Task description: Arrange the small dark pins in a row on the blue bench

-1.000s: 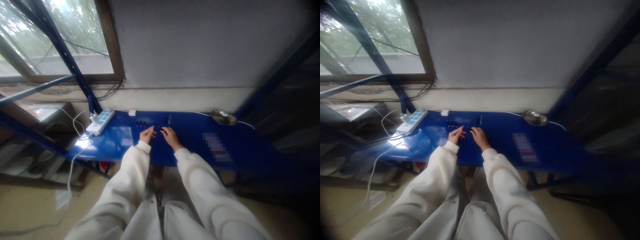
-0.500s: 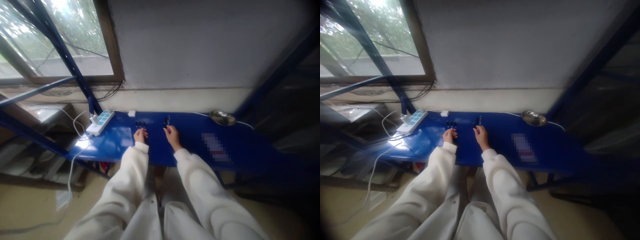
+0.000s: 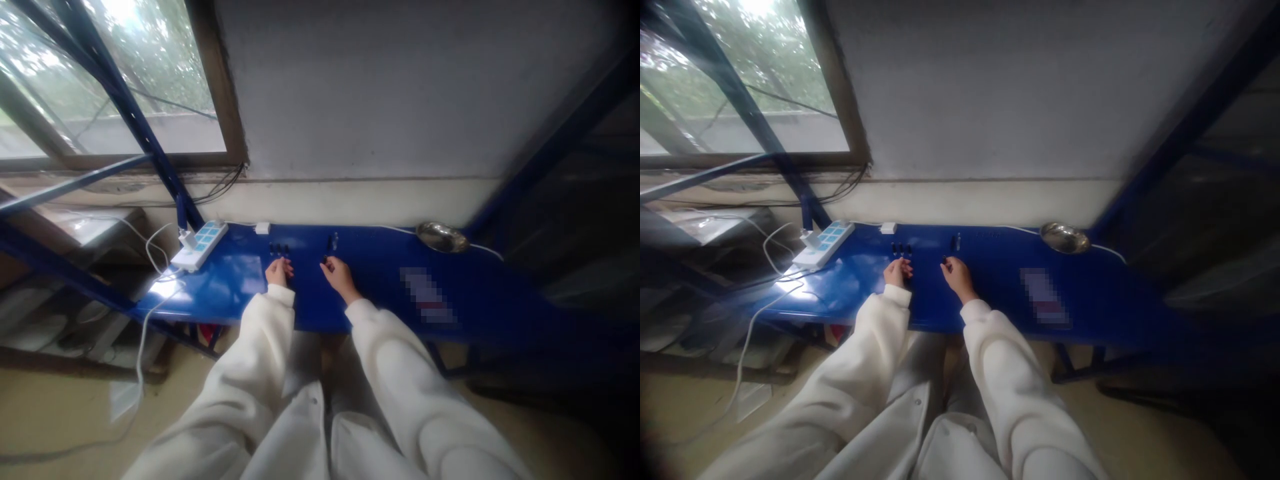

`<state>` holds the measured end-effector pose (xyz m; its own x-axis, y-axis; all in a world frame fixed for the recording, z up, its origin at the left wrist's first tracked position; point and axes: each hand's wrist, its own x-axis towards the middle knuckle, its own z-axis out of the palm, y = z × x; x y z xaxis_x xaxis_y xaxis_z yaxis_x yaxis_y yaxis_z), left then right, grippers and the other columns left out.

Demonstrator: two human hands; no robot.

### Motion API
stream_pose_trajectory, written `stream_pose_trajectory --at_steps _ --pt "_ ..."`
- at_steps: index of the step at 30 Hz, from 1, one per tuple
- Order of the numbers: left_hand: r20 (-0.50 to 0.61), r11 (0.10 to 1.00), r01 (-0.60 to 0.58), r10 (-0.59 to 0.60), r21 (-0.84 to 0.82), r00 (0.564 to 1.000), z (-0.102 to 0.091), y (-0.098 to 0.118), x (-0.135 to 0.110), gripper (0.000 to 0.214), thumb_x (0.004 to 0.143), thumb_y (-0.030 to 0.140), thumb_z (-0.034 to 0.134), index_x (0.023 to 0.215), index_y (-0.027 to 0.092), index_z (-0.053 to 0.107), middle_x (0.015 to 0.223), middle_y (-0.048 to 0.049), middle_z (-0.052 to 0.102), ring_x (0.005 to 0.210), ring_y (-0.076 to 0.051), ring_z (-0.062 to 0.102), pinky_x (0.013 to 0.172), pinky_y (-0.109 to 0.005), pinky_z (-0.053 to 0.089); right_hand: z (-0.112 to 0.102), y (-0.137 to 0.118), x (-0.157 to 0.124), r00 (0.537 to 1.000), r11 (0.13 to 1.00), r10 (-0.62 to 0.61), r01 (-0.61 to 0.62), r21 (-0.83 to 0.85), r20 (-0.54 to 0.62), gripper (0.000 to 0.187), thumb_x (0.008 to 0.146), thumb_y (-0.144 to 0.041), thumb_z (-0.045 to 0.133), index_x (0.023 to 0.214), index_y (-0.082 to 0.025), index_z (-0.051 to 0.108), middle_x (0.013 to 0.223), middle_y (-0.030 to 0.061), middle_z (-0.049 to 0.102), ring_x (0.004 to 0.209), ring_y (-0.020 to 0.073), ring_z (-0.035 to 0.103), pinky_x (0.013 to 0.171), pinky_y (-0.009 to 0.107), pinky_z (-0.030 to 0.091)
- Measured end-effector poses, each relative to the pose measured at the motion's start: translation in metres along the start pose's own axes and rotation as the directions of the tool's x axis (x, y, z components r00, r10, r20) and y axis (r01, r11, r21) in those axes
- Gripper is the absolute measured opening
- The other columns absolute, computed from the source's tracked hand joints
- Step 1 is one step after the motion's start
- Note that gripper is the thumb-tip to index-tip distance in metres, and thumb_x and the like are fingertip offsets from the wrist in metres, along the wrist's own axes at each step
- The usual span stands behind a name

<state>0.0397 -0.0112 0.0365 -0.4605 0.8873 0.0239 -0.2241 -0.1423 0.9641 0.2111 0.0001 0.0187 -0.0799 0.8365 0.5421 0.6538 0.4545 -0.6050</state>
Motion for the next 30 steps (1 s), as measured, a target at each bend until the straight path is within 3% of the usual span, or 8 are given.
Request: stream_pose_trajectory --at_steps 11,19,30 --pt "-0.026 1.000 0.012 -0.012 0.018 1.000 0.002 -0.002 0.000 0.030 0.066 0.040 0.052 0.055 0.012 0.054 0.039 0.0016 0.048 0.030 -0.006 0.041 0.033 -0.019 0.031 0.011 0.002 0.015 0.989 0.993 0.121 -0.121 -0.001 0.089 0.011 0.070 -0.027 0.055 0.066 -0.016 0.056 0.067 0.0037 0.063 0.058 0.0126 0.056 0.056 0.023 0.041" --pt "-0.017 1.000 0.012 -0.012 0.000 1.000 0.003 -0.004 -0.001 0.025 0.066 0.035 0.051 0.055 0.012 0.053 0.038 0.0021 0.048 0.029 -0.007 0.041 0.032 -0.019 0.030 0.043 -0.025 0.044 0.962 0.988 0.153 -0.155 -0.009 0.225 0.006 0.066 -0.021 0.060 0.065 -0.015 0.060 0.067 0.0042 0.064 0.061 0.0126 0.057 0.056 0.022 0.041" --pt "-0.002 0.999 0.033 -0.033 0.014 0.999 0.004 -0.001 -0.007 0.027 0.064 0.036 0.051 0.054 0.012 0.053 0.037 0.0026 0.047 0.027 -0.006 0.039 0.032 -0.019 0.029 0.069 -0.026 0.062 0.942 0.970 0.236 -0.214 -0.115 0.238 0.013 0.065 -0.029 0.060 0.069 -0.017 0.063 0.071 0.0031 0.065 0.063 0.0116 0.056 0.055 0.019 0.037"
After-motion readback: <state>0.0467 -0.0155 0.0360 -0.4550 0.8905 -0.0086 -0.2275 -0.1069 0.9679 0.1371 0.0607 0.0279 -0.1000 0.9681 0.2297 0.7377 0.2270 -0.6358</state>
